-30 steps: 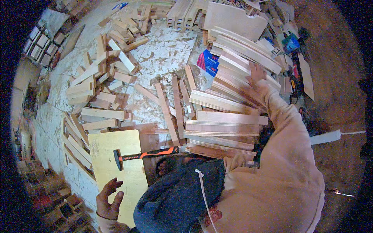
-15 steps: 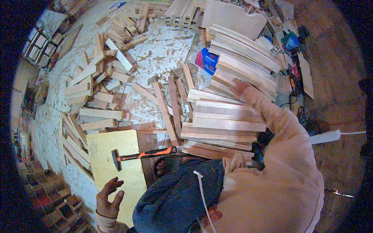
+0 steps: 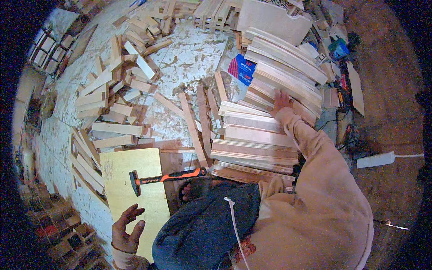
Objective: The person sits on the floor in a cluttered workshop and repeatedly hammers nails into small wooden strips placed on a yellow board. They pick up each strip, position it, drive nails with a hammer, and then set the finished piece aside. The person also gathers and stacks several finished strips on the floor.
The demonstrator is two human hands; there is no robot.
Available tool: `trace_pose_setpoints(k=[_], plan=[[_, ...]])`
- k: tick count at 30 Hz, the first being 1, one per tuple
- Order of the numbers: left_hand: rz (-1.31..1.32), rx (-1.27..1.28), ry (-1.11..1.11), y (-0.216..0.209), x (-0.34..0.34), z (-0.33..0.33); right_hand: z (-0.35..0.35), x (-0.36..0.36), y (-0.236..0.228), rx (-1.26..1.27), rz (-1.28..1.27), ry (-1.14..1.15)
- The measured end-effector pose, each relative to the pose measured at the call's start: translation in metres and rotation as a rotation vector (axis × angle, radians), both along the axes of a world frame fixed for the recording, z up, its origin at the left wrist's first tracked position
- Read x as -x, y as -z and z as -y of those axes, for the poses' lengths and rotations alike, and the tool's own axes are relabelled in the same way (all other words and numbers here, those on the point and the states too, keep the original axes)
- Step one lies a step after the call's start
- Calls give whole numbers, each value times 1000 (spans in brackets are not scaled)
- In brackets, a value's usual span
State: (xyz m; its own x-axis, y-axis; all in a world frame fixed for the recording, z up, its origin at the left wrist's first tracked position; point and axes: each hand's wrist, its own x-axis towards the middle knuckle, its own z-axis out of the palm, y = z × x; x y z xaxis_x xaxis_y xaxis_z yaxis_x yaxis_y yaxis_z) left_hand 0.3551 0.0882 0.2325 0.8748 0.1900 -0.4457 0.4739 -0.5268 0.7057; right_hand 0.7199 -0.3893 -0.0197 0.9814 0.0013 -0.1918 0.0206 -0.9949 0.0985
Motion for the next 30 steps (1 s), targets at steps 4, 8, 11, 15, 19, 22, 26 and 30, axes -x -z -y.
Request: trace_pose_setpoints(k=[4, 8, 11, 15, 19, 22, 26, 30], plan=[[-8, 7, -12, 3, 3, 0, 10, -7, 8, -13, 46, -58], [-3, 1, 7, 6, 5, -2, 13, 7, 21, 66, 128, -105], [-2, 18, 13, 8, 2, -4, 6, 19, 19, 219, 258, -209], [-36, 15, -4, 14, 1, -9, -3, 20, -19, 34, -61, -291], [-50, 8, 11, 22, -2, -14, -11, 16, -68, -92, -211, -492], [-111, 32, 3, 28, -7, -16, -15, 0, -79, -528, -259, -262], [-123, 82, -15, 36, -18, -15, -10, -39, -41, -632, -401, 141], [-138, 83, -15, 39, -25, -16, 5, -49, 16, 54, 2, -470]])
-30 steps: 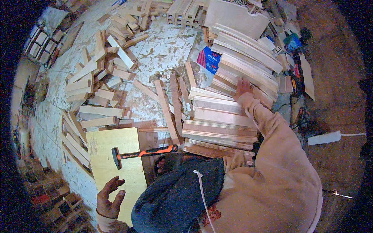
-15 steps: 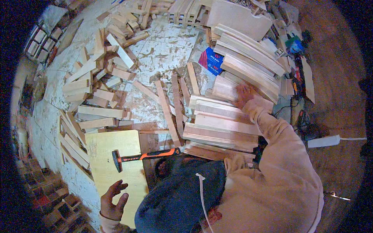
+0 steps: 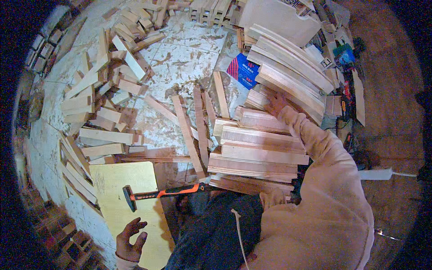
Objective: The person sits on the floor in a cluttered workshop and repeatedly hammers nails into small wooden strips placed on a yellow board. They pick up each strip, position it, drive nails with a hammer, and then set the finished piece aside. The person also gathers and stacks several finished strips on the floor.
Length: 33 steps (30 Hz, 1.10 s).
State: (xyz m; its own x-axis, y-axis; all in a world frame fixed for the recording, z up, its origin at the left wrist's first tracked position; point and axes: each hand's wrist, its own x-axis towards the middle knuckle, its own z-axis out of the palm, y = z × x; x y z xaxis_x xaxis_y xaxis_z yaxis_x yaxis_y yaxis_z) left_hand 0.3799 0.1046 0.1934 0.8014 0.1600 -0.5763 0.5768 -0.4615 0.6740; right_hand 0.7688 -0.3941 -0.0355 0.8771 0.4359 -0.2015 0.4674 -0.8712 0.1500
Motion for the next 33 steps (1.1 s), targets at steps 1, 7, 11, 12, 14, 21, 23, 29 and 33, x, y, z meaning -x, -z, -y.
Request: trace_pose_setpoints(k=[1, 7, 11, 12, 14, 21, 23, 29, 33], plan=[[-3, 3, -11, 0, 0, 0, 6, 1, 8, -3, -92, 178], [-62, 14, 11, 11, -4, -5, 21, 19, 8, -165, -109, -188], [-46, 46, -12, 22, -10, -9, 3, 16, -16, -407, -55, -47], [-37, 53, 0, 24, -12, -11, -5, 14, -21, -337, -85, -38], [-29, 71, -4, 28, -16, -14, -18, 14, -34, -337, -257, 21], [-52, 74, -36, 37, -17, -20, -38, 20, -41, -493, -490, 39], [-105, 90, -89, 41, -15, -21, -28, 16, -27, -93, -490, -5], [-108, 120, -62, 50, -21, -29, 3, 12, 46, -565, -236, 96], [-98, 100, -35, 53, -31, -32, 0, 7, 56, -689, -608, 252]])
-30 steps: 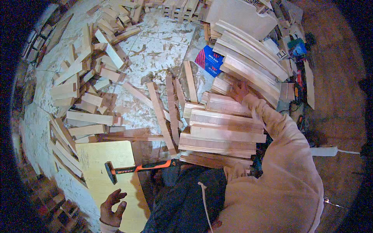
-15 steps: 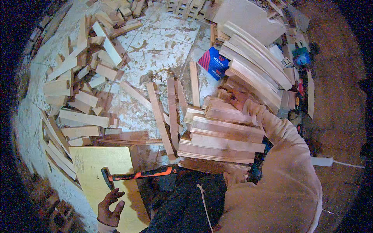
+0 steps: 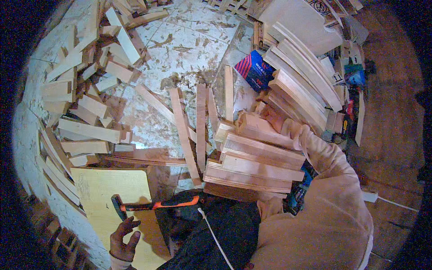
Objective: The person sits on the floor in a cluttered workshop and repeatedly hammers nails into small wooden strips placed on a yellow board. They pick up each strip, position it, drive nails with a hammer, and then set the finished piece aside. The person also gathers and stacks several finished strips on the floor.
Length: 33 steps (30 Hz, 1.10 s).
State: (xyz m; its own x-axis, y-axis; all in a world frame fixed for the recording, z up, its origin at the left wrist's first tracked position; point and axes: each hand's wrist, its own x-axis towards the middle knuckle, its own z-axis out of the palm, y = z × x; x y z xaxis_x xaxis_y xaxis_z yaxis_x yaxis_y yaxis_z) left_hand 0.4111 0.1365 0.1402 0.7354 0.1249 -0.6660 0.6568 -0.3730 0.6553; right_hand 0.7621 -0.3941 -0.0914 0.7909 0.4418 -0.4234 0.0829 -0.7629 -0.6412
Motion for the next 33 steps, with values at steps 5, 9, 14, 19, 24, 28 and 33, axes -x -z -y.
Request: trace_pose_setpoints(k=[5, 9, 14, 19, 24, 28, 33], plan=[[-47, 33, -81, 5, -4, -3, -40, -2, -59, -57, -25, -38], [81, -42, 19, 8, 0, -6, -51, -14, -63, 387, -14, -208], [19, 39, -61, 10, 8, -12, -16, -48, 18, 552, 475, -454], [28, 35, -67, 12, 12, -12, -12, -59, 16, 682, 370, -518], [65, 52, -56, 11, 10, -11, -55, -49, -33, 712, -17, -249], [61, 33, -42, 7, 12, -11, -57, -39, -45, 747, 175, -500], [92, -5, -17, 5, 16, -12, -52, -29, -52, 222, 153, -181]])
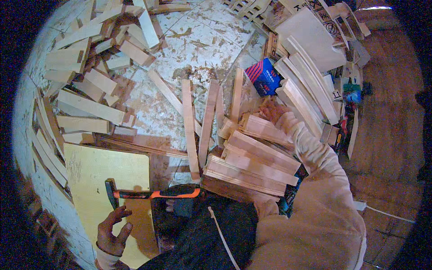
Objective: The person sits on the floor in a cluttered workshop and repeatedly hammers nails into small wooden strips placed on a yellow board. They pick up each strip, position it, drive nails with a hammer, and then set the finished piece aside. The person also gathers and stacks several finished strips on the floor.
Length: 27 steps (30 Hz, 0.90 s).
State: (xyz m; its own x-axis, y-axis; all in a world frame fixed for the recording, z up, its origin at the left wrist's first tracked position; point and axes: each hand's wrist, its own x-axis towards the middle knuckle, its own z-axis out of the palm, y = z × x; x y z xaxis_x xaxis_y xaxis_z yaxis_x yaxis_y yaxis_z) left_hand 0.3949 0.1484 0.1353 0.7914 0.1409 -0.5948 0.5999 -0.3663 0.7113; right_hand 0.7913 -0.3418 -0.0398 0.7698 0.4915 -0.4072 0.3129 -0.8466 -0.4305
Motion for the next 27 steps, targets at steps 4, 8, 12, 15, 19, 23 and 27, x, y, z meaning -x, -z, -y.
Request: trace_pose_setpoints(k=[4, 8, 12, 15, 19, 23, 27], plan=[[-26, 25, -38, -1, 1, 3, -18, -2, -27, 542, 234, -499], [-28, -6, -46, -6, 7, 4, -46, -1, -52, 617, 97, -610], [9, -24, -57, -8, 15, 6, -66, 7, -73, 577, -103, -530], [-12, -38, -20, -6, 16, 5, -57, 14, -84, 591, -44, -284], [-6, -31, -14, -4, 13, 4, -15, 10, -66, 345, 771, -171], [-30, -3, -36, -2, 11, 4, 40, -7, -31, 526, 964, 15], [-56, -7, -63, -2, 13, 4, 75, 11, -21, 362, 863, -58]])
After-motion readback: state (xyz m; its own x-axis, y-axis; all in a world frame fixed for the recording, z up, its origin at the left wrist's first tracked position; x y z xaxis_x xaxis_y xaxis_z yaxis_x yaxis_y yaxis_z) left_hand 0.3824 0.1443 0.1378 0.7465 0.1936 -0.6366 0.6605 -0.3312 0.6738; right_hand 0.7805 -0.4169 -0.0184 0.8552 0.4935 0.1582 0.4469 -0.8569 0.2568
